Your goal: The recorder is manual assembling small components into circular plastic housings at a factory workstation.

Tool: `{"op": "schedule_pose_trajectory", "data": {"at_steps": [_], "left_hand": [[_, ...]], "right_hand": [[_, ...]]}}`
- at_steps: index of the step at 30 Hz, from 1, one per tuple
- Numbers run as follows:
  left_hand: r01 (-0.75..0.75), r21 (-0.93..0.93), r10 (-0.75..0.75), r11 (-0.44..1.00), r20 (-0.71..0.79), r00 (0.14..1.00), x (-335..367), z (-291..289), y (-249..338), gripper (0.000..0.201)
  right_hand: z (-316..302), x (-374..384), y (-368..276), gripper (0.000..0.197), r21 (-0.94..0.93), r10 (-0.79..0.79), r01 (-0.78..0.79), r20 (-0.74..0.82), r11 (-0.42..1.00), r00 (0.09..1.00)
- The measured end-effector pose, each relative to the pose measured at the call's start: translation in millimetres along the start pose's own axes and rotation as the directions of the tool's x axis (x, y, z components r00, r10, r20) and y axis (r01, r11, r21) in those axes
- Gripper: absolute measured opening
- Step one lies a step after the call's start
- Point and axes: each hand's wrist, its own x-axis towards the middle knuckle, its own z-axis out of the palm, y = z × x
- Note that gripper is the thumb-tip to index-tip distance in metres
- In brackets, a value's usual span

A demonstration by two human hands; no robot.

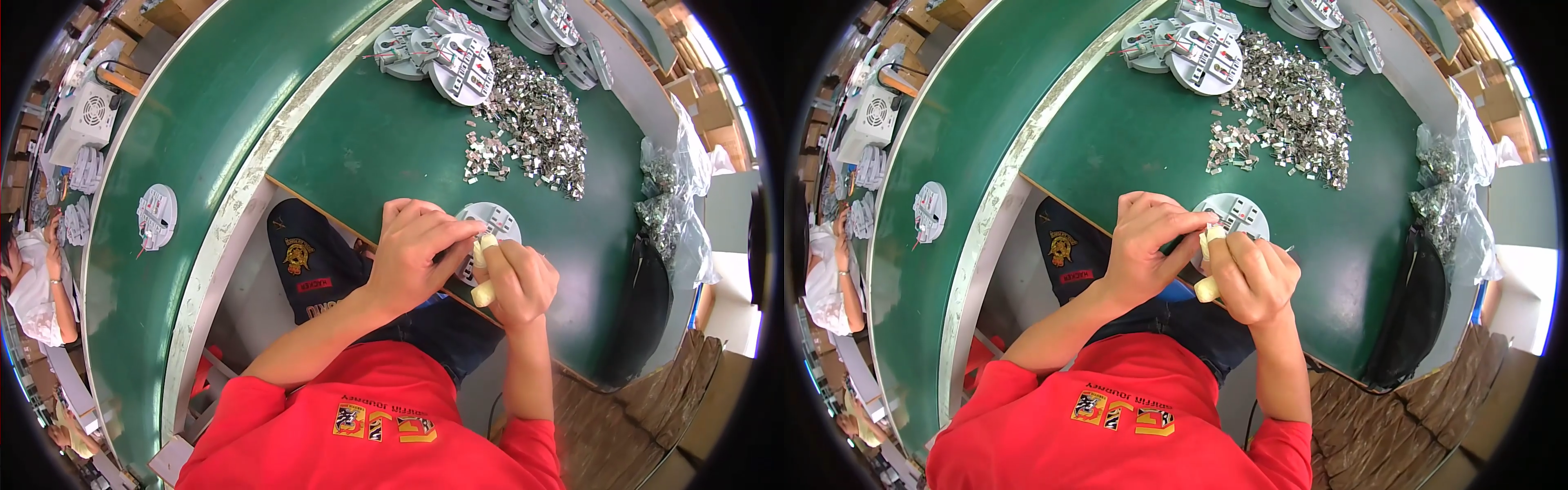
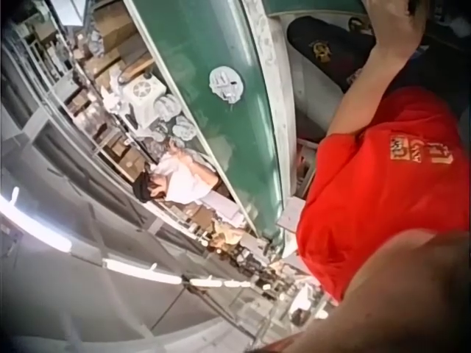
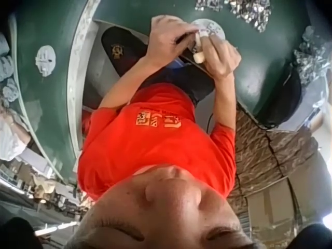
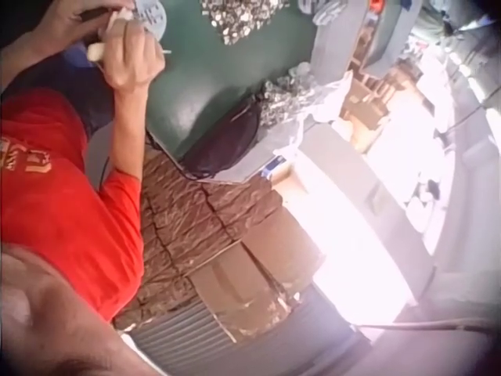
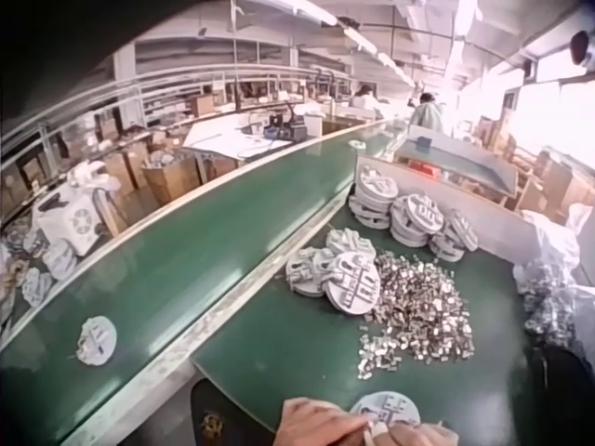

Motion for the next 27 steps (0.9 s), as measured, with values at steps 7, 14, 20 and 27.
{"op": "schedule_pose_trajectory", "data": {"at_steps": [7,14,20,27], "left_hand": [[-0.017,0.001,0.017,1.0,0.003,1.0,-1,1,-1,0.03],[-0.011,0.004,0.011,1.0,0.022,1.0,2,-4,-3,0.019],[0.051,-0.139,-0.035,0.989,0.118,0.992,3,-11,-13,0.017],[-0.009,-0.17,0.035,0.985,0.146,0.989,3,-12,-18,0.018]], "right_hand": [[-2,0,0,0.023,-0.02,-0.027,0.028,0.032,0.999,0.999],[-10,-8,-3,0.026,0.043,0.156,-0.161,0.104,0.986,0.982],[-21,-9,0,0.028,0.168,0.401,-0.465,0.31,0.869,0.862],[-25,-1,7,0.024,0.257,0.4,-0.596,0.538,0.761,0.742]]}}
